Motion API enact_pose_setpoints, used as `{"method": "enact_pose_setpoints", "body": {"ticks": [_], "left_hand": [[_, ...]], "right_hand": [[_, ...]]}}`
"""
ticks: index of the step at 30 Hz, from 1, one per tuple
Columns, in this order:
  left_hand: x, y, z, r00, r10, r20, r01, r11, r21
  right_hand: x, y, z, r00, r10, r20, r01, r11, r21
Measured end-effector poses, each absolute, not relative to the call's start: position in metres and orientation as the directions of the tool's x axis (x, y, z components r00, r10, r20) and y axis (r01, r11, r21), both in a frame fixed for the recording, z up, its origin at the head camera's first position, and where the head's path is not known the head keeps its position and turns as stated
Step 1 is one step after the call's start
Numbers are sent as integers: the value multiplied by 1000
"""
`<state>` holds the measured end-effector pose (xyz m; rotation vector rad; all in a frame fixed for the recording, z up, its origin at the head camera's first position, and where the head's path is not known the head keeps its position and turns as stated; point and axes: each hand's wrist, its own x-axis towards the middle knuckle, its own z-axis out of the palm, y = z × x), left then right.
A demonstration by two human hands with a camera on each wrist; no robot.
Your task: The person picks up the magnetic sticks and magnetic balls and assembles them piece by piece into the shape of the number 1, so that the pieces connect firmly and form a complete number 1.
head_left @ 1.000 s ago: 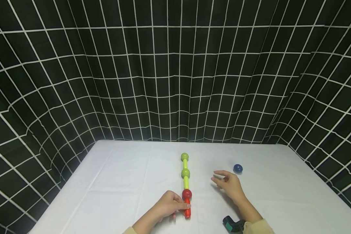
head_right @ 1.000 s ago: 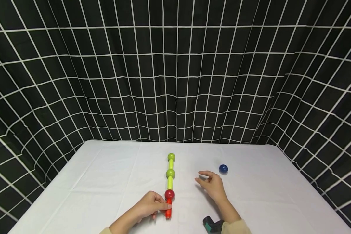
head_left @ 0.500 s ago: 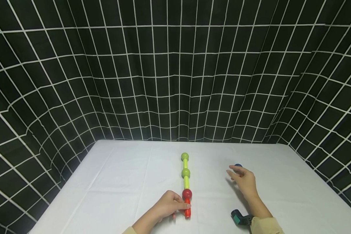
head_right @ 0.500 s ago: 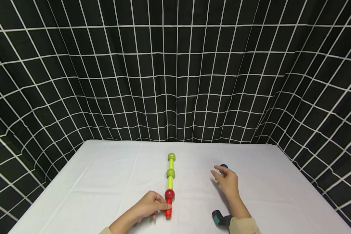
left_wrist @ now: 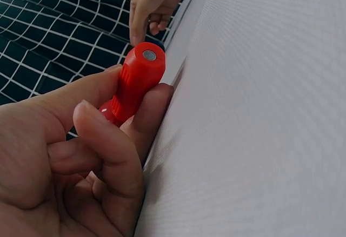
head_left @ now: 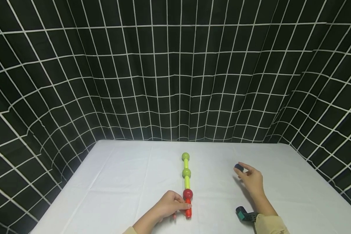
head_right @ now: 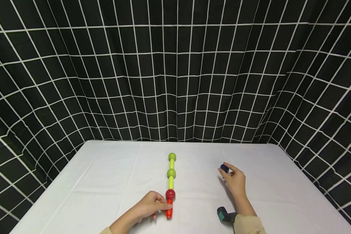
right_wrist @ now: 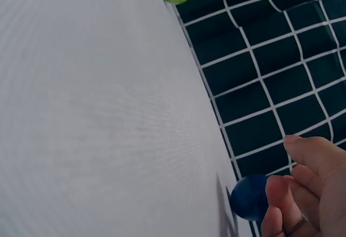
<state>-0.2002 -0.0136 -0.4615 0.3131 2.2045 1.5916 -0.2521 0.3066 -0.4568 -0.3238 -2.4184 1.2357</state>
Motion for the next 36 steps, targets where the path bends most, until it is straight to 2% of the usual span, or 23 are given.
{"method": "enact_pose_setpoints", "body": {"ticks": [15,21,28,36], "left_hand": [[-202,-14,-461,-895,405,-185,-39,341,939],[-201,-13,-461,-895,406,-186,-39,344,938],[-199,-13,-459,-893,408,-188,-47,330,943],[-200,-14,-460,-893,412,-184,-39,336,941]], "right_hand": [[-254,310,-457,-890,401,219,73,599,-798],[-254,313,-459,-877,414,243,75,618,-782],[-255,315,-465,-902,355,244,97,719,-688],[-254,313,-465,-917,306,256,61,743,-667]]}}
